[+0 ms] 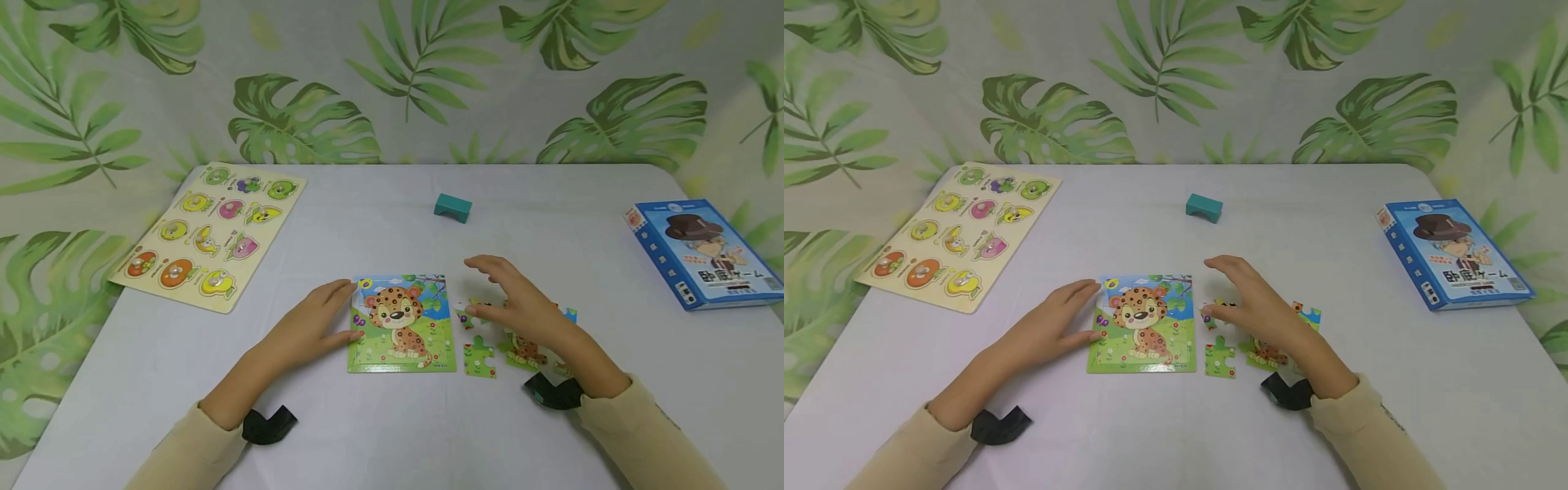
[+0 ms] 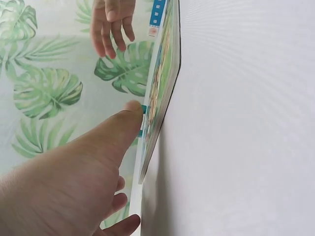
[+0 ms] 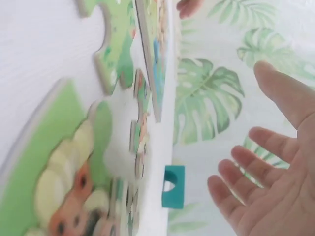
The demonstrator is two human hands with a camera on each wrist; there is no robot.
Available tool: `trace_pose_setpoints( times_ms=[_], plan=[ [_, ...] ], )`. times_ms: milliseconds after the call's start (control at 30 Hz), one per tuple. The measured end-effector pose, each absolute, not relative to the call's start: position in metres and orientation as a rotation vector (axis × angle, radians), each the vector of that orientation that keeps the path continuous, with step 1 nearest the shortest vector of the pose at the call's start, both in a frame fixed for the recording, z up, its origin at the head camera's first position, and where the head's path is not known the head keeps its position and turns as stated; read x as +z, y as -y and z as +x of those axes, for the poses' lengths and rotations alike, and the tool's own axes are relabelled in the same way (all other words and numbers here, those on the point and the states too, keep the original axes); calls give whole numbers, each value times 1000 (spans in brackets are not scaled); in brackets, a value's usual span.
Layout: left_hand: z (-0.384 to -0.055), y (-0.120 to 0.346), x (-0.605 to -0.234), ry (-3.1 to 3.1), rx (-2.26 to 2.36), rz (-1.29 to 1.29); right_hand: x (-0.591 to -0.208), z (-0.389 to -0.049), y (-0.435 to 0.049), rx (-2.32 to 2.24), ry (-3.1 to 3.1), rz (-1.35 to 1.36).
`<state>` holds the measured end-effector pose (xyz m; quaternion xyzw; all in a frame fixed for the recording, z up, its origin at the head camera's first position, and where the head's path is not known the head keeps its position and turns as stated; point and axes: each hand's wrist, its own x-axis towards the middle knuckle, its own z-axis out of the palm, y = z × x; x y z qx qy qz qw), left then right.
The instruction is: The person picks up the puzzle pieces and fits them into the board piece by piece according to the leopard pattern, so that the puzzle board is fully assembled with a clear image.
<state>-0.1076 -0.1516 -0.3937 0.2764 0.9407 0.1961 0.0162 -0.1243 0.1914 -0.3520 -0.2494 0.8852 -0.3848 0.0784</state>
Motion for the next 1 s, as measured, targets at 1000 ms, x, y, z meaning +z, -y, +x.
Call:
trace_pose_setpoints(
  times_ms=[1000],
  plan=[
    [-105, 162, -403, -2889, 662, 947, -395, -124, -220, -969, -2647, -806]
  ],
)
